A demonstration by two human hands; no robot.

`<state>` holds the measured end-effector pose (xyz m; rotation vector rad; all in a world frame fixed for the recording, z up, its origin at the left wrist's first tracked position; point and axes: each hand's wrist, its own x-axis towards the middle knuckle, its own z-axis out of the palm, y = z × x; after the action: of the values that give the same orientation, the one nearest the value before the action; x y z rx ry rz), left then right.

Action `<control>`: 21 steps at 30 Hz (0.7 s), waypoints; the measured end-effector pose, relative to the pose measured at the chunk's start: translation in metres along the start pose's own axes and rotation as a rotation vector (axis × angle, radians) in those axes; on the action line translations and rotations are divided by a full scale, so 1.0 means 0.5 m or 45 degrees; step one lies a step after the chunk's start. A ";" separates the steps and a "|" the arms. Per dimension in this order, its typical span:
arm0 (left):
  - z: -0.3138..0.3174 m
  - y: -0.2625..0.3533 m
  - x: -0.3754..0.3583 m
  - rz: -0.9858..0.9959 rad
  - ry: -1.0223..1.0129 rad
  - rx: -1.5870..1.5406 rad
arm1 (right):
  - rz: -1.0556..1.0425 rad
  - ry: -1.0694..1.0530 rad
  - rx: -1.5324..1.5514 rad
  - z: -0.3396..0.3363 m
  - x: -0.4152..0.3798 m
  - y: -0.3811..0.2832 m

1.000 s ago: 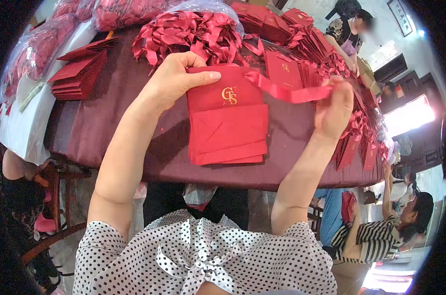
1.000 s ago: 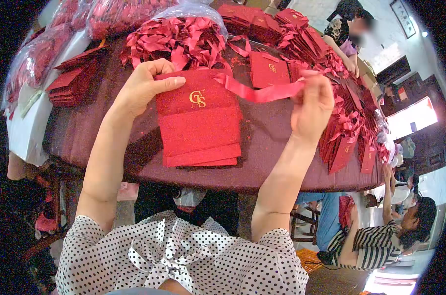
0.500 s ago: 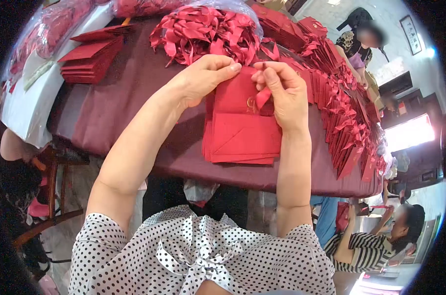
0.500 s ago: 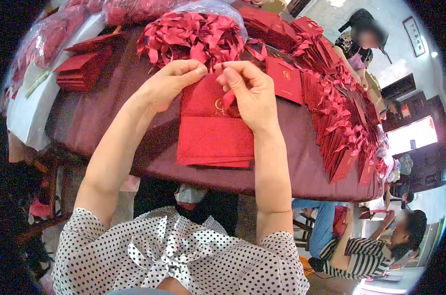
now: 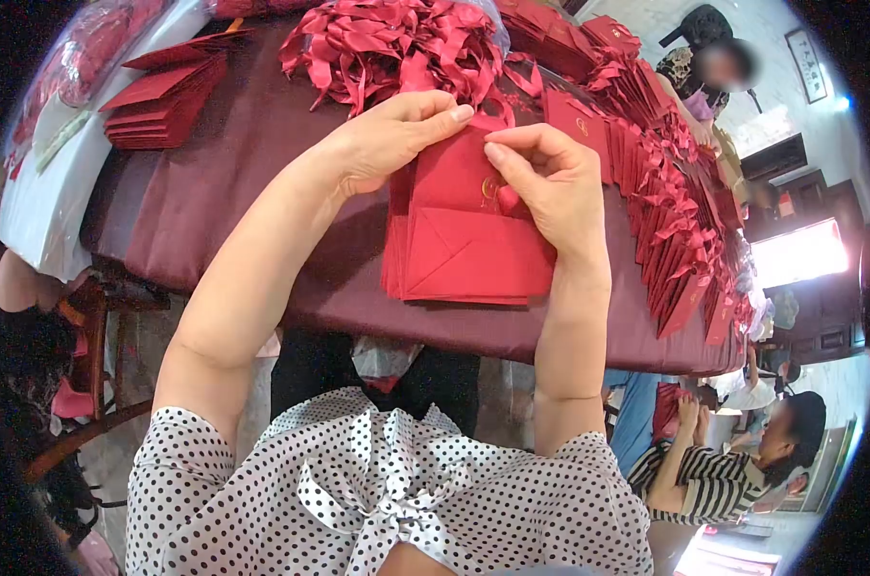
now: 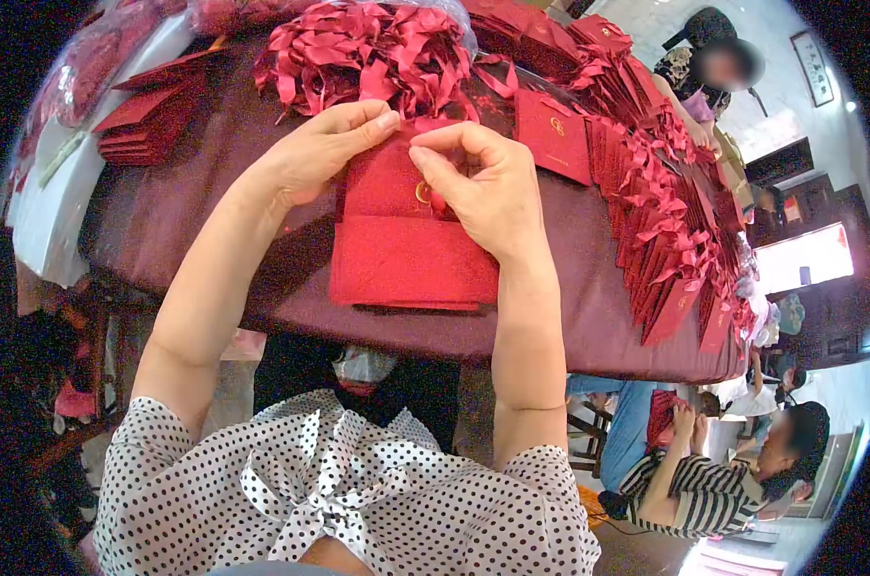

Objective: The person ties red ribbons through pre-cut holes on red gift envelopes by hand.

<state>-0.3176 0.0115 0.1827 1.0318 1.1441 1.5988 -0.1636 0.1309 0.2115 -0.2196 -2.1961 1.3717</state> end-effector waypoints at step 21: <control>-0.007 0.031 -0.011 0.424 -0.116 0.818 | -0.273 -0.014 -0.665 0.036 -0.018 -0.058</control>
<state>-0.3226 0.0026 0.1960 1.7679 1.5270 1.4292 -0.1616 0.0994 0.2276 -0.1559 -2.4675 0.6695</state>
